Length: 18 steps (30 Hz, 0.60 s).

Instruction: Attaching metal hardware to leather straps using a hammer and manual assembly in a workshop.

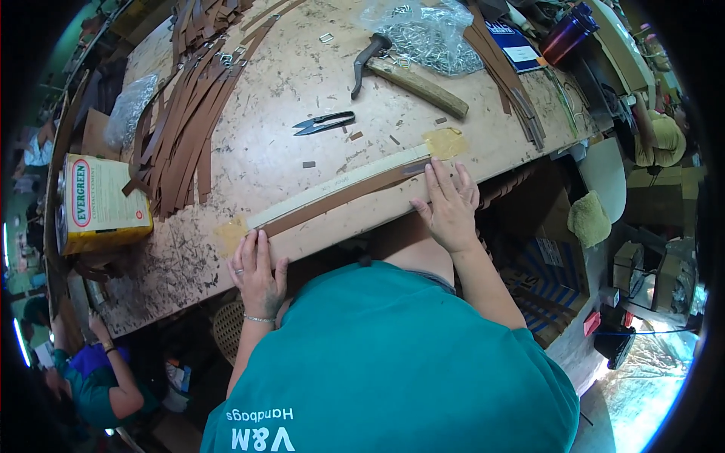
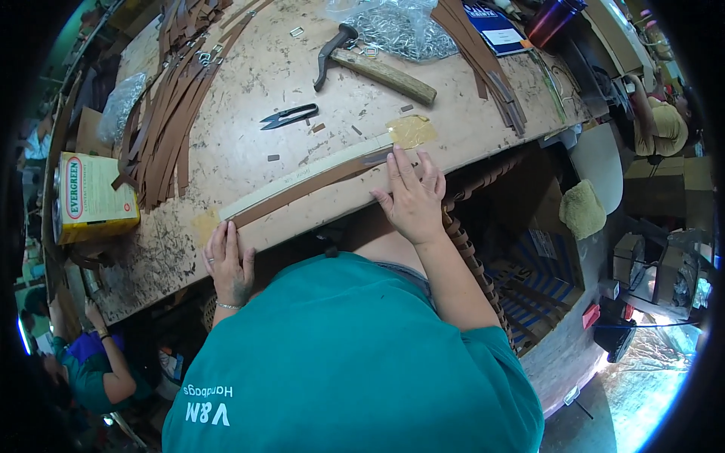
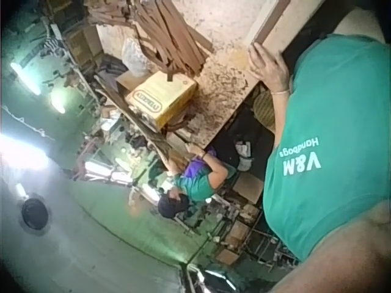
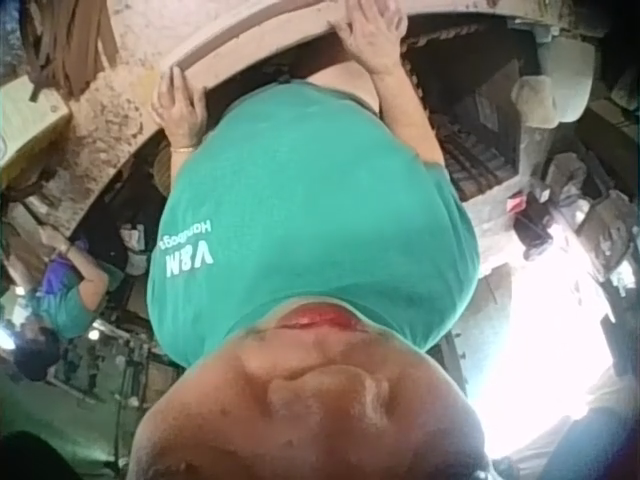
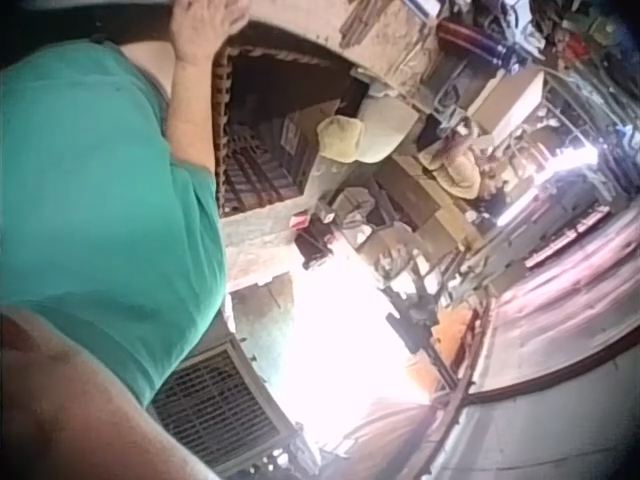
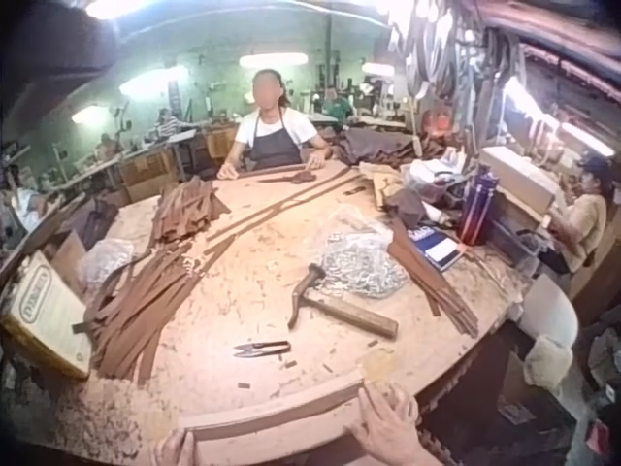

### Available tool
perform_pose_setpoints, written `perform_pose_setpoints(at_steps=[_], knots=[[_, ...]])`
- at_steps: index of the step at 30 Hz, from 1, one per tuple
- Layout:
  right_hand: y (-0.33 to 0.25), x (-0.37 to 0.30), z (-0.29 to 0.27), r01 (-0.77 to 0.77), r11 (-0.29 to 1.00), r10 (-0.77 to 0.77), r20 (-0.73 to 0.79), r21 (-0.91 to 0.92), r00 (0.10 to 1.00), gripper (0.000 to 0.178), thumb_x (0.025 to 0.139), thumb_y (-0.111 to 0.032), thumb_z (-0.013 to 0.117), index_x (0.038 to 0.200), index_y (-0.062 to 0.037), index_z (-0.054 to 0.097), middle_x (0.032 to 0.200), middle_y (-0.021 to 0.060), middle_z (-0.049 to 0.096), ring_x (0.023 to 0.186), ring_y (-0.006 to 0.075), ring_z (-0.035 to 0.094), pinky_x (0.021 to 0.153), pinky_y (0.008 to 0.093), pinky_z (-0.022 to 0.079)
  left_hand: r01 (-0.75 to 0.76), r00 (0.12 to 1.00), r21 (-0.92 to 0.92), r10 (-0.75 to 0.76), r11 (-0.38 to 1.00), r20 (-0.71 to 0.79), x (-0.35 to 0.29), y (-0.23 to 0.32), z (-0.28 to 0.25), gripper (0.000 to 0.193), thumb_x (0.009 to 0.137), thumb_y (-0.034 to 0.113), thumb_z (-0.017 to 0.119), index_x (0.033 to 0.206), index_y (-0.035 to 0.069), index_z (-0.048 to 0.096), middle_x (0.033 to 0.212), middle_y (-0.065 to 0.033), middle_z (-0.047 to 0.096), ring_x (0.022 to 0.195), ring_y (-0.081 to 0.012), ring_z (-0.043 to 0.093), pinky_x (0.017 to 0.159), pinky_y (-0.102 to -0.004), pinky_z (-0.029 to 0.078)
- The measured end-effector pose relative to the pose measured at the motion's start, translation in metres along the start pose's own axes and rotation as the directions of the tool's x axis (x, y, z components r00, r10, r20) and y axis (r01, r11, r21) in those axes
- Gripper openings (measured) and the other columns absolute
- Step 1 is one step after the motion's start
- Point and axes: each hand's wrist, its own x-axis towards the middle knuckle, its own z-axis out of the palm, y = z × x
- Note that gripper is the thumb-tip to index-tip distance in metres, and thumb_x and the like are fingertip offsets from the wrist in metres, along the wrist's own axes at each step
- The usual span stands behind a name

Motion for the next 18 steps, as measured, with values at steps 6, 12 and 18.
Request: perform_pose_setpoints(at_steps=[6,12,18], knots=[[0.002,0.006,-0.002,-0.099,0.995,0.098,0.082,0.008,0.992,0.054,0.081,-0.046,0.053,0.126,-0.0163,0.048,0.135,0.0162,0.033,0.122,0.0388,0.030,0.097,0.0505,0.026,-0.008,0.999,-0.078,0.005,0.997,-0.044,0.005,0.005,-0.004,0.058,0.080,0.033,0.058,0.127,0.004,0.044,0.128,-0.0154,0.040,0.117,-0.0325,0.037,0.100,-0.0439,0.025],[0.010,0.004,0.006,-0.105,0.994,0.105,0.058,0.008,0.993,0.053,0.084,-0.050,0.047,0.129,-0.0207,0.045,0.134,0.0154,0.034,0.123,0.0378,0.029,0.100,0.0486,0.025,0.055,0.996,-0.022,-0.057,0.998,-0.063,0.000,0.010,-0.003,0.058,0.080,0.036,0.057,0.128,0.005,0.044,0.128,-0.0141,0.038,0.118,-0.0301,0.035,0.100,-0.0439,0.023],[0.009,0.004,0.009,-0.101,0.993,0.098,0.051,0.056,0.994,0.052,0.086,-0.050,0.044,0.129,-0.0212,0.044,0.134,0.0147,0.035,0.121,0.0374,0.031,0.100,0.0485,0.025,0.062,0.987,-0.123,-0.079,0.990,-0.141,-0.005,-0.002,0.000,0.054,0.081,0.033,0.058,0.126,0.006,0.046,0.123,-0.0164,0.038,0.116,-0.0329,0.034,0.099,-0.0429,0.027]])
